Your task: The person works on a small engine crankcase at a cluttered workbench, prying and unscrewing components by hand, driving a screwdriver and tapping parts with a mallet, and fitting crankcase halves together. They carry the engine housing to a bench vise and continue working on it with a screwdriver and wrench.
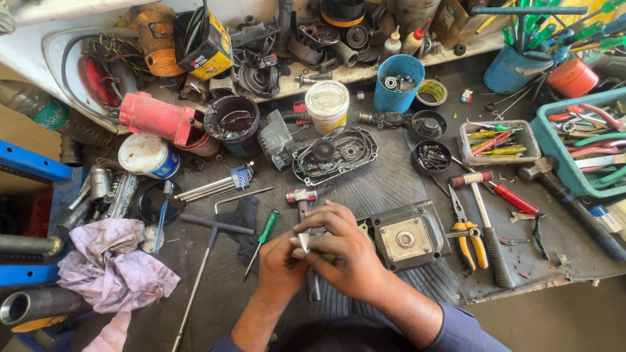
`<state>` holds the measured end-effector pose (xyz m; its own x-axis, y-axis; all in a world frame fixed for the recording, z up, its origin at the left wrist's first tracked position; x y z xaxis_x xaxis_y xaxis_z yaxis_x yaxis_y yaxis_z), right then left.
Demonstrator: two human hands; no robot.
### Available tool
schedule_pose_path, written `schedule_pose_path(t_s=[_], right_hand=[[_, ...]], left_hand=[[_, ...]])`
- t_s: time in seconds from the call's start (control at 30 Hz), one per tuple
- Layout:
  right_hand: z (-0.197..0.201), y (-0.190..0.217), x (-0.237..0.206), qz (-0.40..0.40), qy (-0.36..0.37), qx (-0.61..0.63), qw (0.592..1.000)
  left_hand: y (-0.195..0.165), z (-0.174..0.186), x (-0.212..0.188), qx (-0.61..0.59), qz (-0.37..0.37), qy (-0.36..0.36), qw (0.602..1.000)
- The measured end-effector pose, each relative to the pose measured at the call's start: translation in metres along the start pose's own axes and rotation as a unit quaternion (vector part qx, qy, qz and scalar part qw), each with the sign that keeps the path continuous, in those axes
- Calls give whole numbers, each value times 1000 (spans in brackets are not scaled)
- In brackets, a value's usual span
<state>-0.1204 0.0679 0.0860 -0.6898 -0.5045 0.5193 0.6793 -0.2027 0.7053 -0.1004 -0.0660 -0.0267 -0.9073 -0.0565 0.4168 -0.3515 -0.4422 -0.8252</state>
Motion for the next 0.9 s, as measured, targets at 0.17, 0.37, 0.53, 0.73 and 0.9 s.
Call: schedule_pose_path(t_s=[0.17,0.37,0.53,0.73,0.9], right_hand=[[-2,-2,-3,-1,9,-27,1000],[0,-8,-2,-29,-19,12,999],[-2,-2,-2,-15,2,-56,998],[-5,-18,-4,-91,1,14,996],[-5,-17,-6,-67,-8,50,996]], left_hand=[[-6,-12,0,-20,-31,63,997],[-6,-3,3,9,12,0,1000],[-26,-11,0,-37,-98,69,992],[-14,3,1,28,-11,-28,999],[-26,2,5,33,-20,-20,999]])
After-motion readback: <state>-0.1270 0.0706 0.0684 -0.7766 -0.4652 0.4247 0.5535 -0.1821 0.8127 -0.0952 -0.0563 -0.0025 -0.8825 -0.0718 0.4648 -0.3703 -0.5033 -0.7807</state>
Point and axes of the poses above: each hand's wrist, its own x-axis towards the middle knuckle, its own z-axis out of the back of the hand, y = z × x, the point moved 9 cm from there along x, towards the middle knuckle, and after that the axes turned 3 degrees about -z, right-handed, at the moved point
